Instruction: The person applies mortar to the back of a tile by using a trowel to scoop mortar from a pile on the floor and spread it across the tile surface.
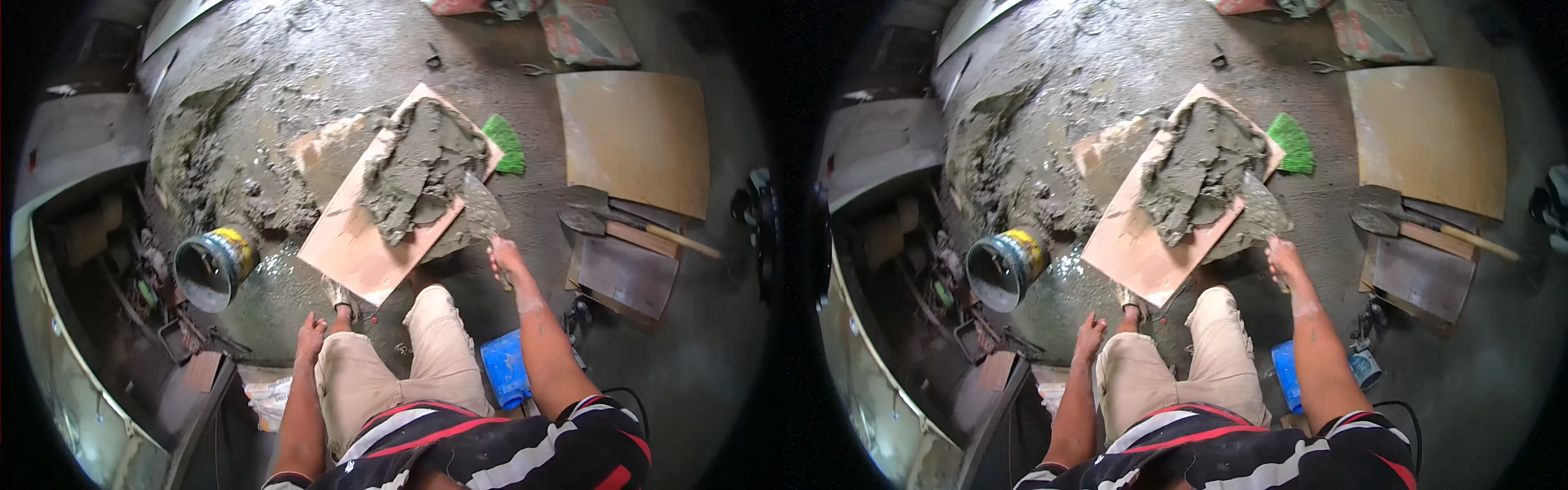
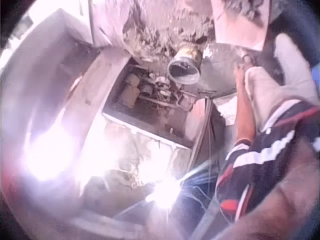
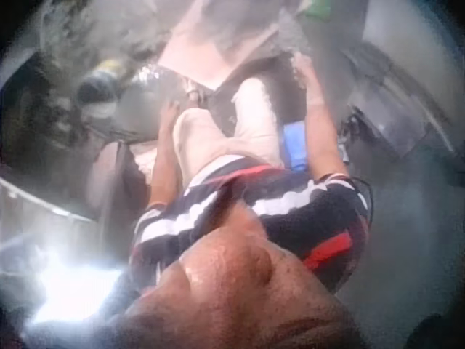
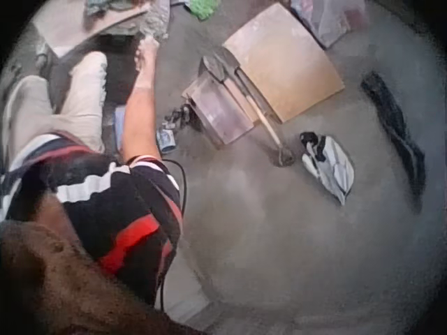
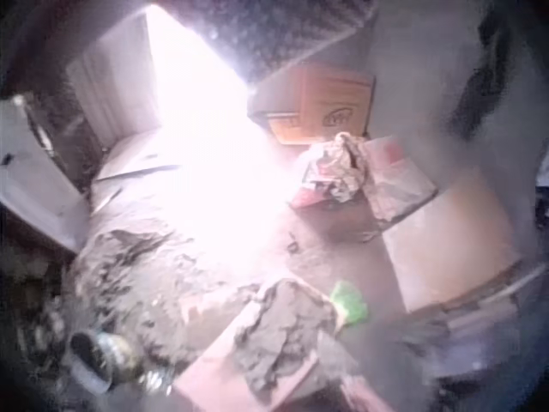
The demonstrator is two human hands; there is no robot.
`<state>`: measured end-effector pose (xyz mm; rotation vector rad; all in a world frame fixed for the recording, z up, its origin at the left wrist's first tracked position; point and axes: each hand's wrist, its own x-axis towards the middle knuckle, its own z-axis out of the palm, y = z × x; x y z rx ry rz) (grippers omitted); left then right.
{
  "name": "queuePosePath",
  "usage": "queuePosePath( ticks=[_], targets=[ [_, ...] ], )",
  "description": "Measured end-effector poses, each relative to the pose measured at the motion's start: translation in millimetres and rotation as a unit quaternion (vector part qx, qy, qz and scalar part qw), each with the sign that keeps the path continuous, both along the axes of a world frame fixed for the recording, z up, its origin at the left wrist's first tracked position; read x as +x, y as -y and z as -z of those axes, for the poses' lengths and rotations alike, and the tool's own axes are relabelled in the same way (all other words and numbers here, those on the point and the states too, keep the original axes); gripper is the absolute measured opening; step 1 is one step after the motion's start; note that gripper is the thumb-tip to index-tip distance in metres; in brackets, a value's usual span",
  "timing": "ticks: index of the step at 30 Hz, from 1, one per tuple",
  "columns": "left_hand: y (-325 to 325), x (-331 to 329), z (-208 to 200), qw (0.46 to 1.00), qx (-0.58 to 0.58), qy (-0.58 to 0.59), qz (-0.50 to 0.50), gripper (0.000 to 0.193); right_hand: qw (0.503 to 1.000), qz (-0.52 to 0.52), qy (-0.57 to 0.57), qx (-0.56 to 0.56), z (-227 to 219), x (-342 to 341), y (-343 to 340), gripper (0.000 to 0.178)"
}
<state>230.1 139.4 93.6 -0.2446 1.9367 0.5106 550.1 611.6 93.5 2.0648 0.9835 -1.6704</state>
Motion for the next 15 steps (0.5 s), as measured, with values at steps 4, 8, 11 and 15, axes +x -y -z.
queuePosePath(
  ticks=[4,8,11,15],
  targets=[
    [4,11,-17,0.999,-0.018,-0.015,-0.038,0.069,0.998,-0.055,0.037,0.005,-9,15,16,0.047],
    [-18,5,-36,0.999,-0.016,-0.036,-0.006,0.069,0.991,-0.111,0.016,0.071,-28,12,11,0.047],
    [-20,-4,-56,0.997,-0.003,-0.045,-0.057,0.069,0.989,-0.104,-0.025,0.104,-33,-16,19,0.044],
    [27,-29,-59,0.994,0.0,-0.082,-0.07,0.071,0.994,-0.023,-0.096,0.049,-47,-72,53,0.042]
  ],
)
